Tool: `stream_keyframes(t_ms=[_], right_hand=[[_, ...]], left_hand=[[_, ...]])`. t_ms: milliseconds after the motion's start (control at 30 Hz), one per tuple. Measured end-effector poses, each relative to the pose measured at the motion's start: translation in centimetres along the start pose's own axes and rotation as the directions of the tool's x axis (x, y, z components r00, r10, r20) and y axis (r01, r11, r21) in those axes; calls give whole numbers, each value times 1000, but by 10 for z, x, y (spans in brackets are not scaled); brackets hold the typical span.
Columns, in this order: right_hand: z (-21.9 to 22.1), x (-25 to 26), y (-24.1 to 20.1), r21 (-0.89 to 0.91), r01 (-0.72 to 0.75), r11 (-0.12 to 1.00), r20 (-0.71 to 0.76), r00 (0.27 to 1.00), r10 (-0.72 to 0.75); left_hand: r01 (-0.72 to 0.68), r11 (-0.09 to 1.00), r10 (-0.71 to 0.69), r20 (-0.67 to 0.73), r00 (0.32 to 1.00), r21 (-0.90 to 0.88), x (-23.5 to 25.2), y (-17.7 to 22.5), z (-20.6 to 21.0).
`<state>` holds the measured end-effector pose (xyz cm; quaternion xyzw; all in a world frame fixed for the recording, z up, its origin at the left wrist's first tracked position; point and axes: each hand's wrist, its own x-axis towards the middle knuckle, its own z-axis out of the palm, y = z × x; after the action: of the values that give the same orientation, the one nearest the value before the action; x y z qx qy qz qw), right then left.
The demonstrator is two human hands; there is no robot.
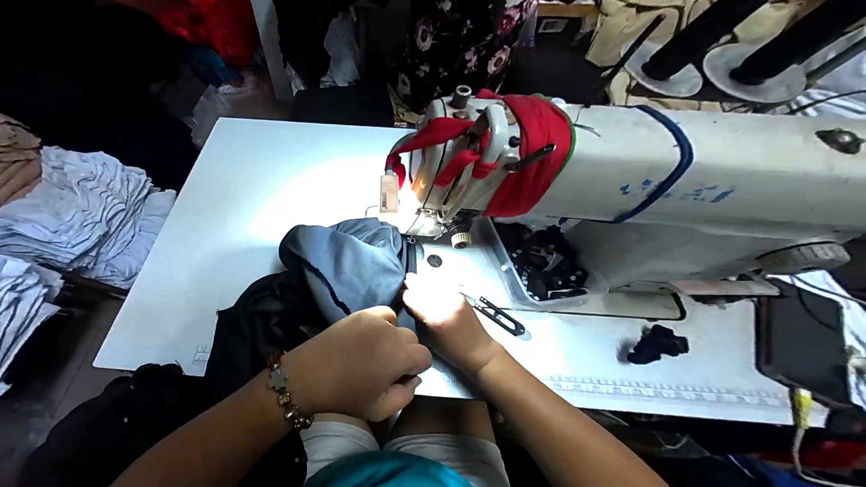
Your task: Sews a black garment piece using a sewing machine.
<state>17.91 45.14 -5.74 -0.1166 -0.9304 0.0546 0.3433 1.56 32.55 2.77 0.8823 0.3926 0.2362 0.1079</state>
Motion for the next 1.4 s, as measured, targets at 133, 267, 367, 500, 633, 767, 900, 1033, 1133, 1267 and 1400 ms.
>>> stream_keyframes(t_ms=[133, 267, 367, 500, 633, 767, 900, 1033, 1133, 1267, 1400], right_hand=[[-2, -2, -6, 29, 11, 1000, -5, 1000, -11], [-9, -22, -10, 24, 104, 994, 38, 994, -105], [-16, -37, -3, 49, 137, 989, 90, 986, -141], [-24, -42, -1, 59, 142, 988, 130, 980, -149], [-22, -42, 1, 65, 149, 987, 121, 980, -156], [-21, -43, 0, 57, 132, 990, 114, 984, -138], [-20, -43, 0, 60, 124, 990, 111, 985, -130], [-22, -43, 1, 65, 126, 990, 114, 984, -133], [-22, -43, 2, 68, 132, 989, 118, 983, -139], [-21, -45, 1, 63, 121, 991, 126, 984, -128], [-22, -45, 1, 66, 131, 989, 135, 981, -139]], left_hand=[[92, 973, -106, -58, 993, -210, 8, -8, 3], [344, 939, -341, -140, 930, -3, 15, -34, 23], [592, 765, -590, -92, 802, 254, 7, -52, 51], [703, 638, -703, -137, 698, 313, 6, -40, 65], [723, 620, -715, -159, 681, 306, 8, -36, 67], [712, 638, -691, -190, 698, 294, 8, -38, 69], [695, 645, -681, -175, 711, 316, 6, -39, 68], [698, 646, -663, -226, 714, 309, 6, -38, 72], [706, 633, -688, -187, 701, 318, 8, -37, 70], [681, 653, -678, -145, 721, 331, 6, -35, 69], [642, 681, -617, -194, 762, 352, 0, -34, 73]])
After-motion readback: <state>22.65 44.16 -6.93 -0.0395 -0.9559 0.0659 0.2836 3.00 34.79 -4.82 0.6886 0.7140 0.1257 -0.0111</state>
